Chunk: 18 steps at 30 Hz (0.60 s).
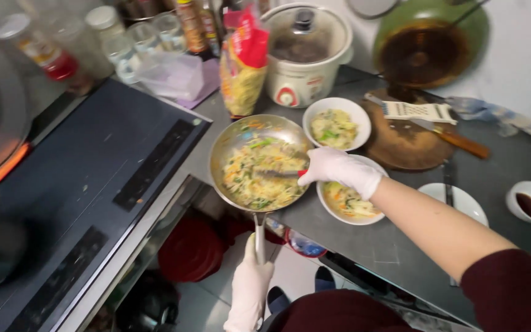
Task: Serving cooked noodles from a frying pan into multiple small bowls using chopsticks and tongs.
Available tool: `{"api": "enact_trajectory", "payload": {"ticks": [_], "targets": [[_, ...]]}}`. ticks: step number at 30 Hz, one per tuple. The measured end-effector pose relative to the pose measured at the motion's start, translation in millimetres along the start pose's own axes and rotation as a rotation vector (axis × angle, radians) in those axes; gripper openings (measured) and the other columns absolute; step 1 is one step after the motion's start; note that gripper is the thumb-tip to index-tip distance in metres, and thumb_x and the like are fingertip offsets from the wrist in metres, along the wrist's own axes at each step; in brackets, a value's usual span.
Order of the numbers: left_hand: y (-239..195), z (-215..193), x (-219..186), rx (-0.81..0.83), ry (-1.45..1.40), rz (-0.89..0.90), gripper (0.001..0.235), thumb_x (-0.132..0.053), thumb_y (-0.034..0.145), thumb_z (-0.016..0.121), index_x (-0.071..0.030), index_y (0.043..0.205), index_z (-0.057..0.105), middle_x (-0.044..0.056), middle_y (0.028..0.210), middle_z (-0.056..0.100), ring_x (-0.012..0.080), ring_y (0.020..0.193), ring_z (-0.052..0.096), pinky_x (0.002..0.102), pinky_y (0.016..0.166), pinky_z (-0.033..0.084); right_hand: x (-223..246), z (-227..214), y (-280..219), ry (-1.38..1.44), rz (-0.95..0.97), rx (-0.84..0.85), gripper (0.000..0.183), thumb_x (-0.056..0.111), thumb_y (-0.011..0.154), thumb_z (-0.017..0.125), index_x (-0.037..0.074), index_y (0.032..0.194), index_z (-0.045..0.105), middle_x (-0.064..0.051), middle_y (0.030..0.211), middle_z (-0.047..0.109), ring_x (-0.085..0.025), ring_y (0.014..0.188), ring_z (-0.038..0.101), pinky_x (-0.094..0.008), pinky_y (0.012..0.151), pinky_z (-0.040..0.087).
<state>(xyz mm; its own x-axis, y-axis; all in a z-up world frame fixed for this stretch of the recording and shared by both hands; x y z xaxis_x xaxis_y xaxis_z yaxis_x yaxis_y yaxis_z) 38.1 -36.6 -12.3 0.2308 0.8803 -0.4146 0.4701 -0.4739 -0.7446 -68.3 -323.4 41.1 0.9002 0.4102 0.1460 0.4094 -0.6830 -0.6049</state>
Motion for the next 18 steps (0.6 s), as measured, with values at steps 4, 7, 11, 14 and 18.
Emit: {"api": "enact_trajectory", "payload": {"ticks": [4,7,11,14,18], "targets": [[2,5,-1,0.014,-0.032,0.021,0.089,-0.014,0.080,0.048,-0.041,0.161,0.023,0.011,0.114,0.074,0.0310,0.094,0.070,0.040,0.082,0.052,24,-12,19,0.176,0.031,-0.043,0.086,0.052,0.073,0.084,0.003,0.138,0.057,-0.017,0.134,0.067,-0.033,0.114,0.067,-0.041,0.095,0.052],[9,9,3,0.015,-0.041,0.023,0.091,-0.014,0.079,0.047,-0.042,0.162,0.023,0.011,0.115,0.074,0.0315,0.095,0.070,0.039,0.082,0.052,37,2,71,0.096,-0.148,0.011,0.112,0.062,0.064,0.081,0.023,0.160,0.036,-0.010,0.163,0.038,-0.031,0.147,0.040,-0.038,0.119,0.034],[17,14,8,-0.012,-0.046,0.048,0.090,-0.013,0.077,0.048,-0.041,0.160,0.026,0.014,0.112,0.073,0.0336,0.094,0.069,0.042,0.081,0.053,57,-12,58,0.049,-0.240,0.070,0.105,0.055,0.068,0.081,0.033,0.160,0.035,-0.008,0.165,0.035,-0.031,0.148,0.038,-0.036,0.119,0.033],[21,14,8,-0.032,-0.043,0.069,0.088,-0.014,0.077,0.050,-0.039,0.159,0.028,0.014,0.114,0.073,0.0354,0.097,0.069,0.044,0.085,0.054,63,-18,60,-0.079,-0.330,0.069,0.104,0.055,0.070,0.079,0.033,0.160,0.033,-0.002,0.167,0.032,-0.028,0.151,0.034,-0.036,0.121,0.031],[26,17,10,-0.021,-0.012,0.050,0.090,-0.015,0.078,0.050,-0.039,0.161,0.024,0.013,0.115,0.074,0.0351,0.099,0.069,0.044,0.085,0.053,74,-8,72,-0.304,-0.459,0.057,0.104,0.051,0.072,0.082,0.035,0.161,0.030,-0.010,0.153,0.048,-0.033,0.128,0.056,-0.042,0.103,0.049]]}}
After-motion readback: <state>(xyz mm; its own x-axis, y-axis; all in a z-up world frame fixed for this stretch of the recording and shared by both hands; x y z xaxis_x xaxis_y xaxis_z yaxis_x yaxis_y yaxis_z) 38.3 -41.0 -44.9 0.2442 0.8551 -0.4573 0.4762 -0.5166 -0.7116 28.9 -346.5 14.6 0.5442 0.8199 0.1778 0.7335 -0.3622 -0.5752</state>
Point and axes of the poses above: each hand's wrist, its own y-axis towards the middle knuckle, its own z-axis out of the palm, x = y × z, the point moved 9 cm from there along y, towards the middle knuckle
